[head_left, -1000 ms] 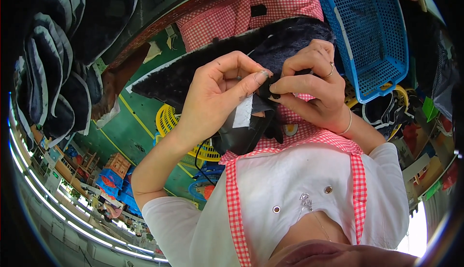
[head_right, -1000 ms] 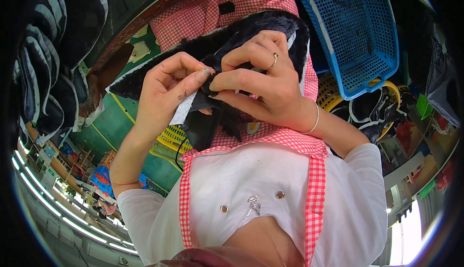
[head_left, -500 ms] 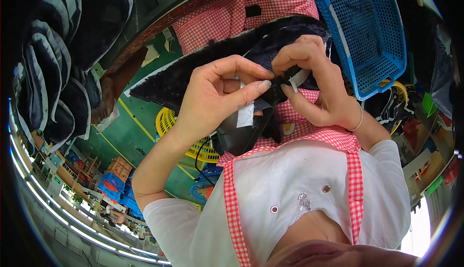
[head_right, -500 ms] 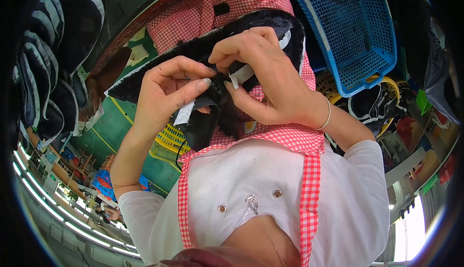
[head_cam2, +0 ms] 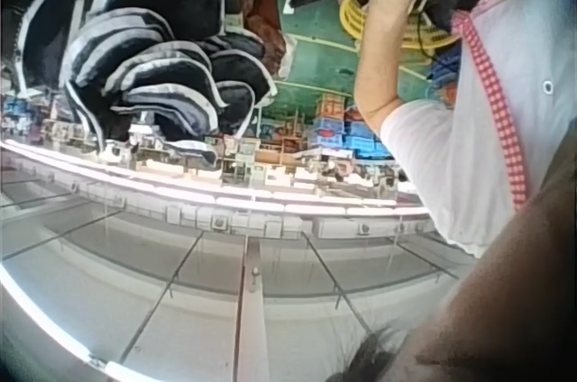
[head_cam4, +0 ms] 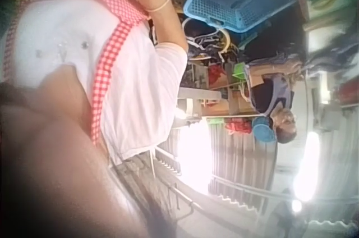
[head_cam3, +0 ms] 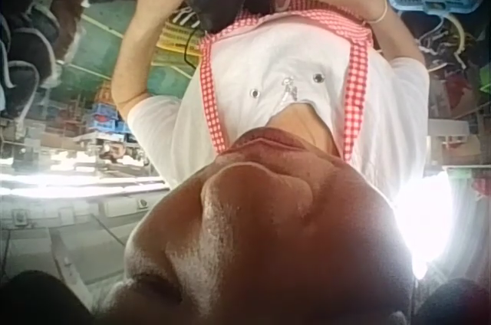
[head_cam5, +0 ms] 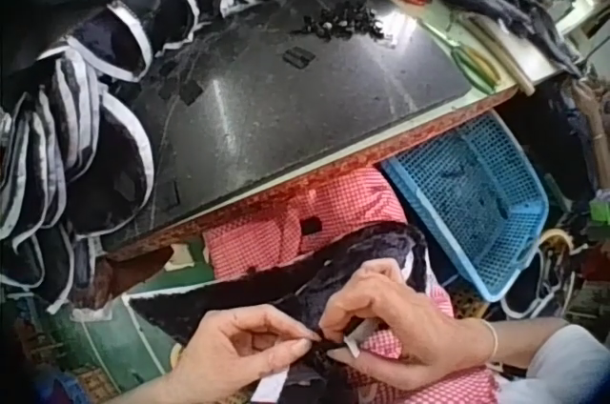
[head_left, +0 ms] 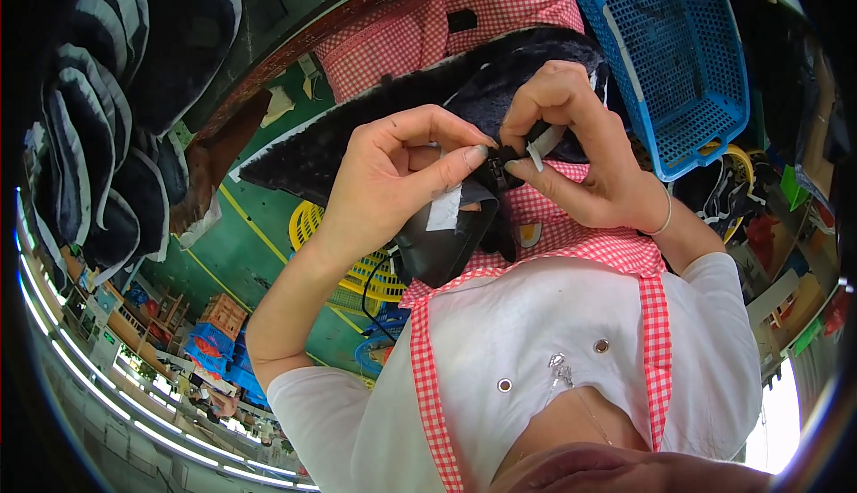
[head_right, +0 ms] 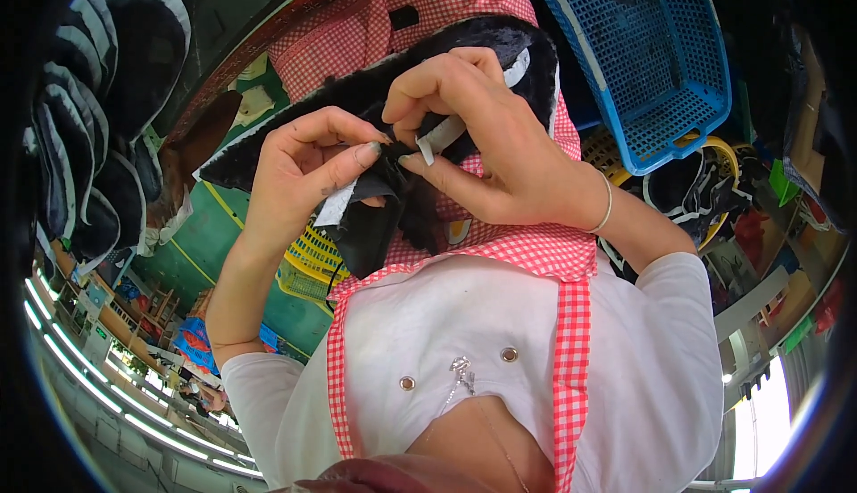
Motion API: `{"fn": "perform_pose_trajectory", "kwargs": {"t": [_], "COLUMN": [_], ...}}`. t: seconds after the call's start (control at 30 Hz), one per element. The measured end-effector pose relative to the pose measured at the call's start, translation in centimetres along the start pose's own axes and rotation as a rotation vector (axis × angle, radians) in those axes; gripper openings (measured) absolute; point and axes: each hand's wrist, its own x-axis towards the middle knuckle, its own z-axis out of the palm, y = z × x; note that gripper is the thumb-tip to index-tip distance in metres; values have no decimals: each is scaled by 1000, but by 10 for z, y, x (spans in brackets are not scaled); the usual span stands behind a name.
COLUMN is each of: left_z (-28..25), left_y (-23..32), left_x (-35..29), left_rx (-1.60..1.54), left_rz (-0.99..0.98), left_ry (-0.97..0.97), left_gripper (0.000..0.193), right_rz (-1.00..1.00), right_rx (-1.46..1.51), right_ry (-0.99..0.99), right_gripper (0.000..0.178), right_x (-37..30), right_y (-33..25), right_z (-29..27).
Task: Trimming and preparing shoe upper components using scissors and assembling small parts.
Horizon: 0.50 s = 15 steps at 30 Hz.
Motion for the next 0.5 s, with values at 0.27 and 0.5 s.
{"fn": "perform_pose_trajectory", "kwargs": {"t": [0.27, 0.5], "left_z": [0, -3], "left_y": [5, -1], "left_x": [-2, -1], "left_rx": [22, 66], "left_rz": [-28, 51], "left_ry": [-1, 13], "left_gripper": [20, 19], "right_rz": [63, -49], "right_rx": [69, -5], "right_ry": [56, 93], "right_gripper": [38, 37], "right_x": [-2, -5], "right_y": [-1, 2], "right_z": [2, 8]}}
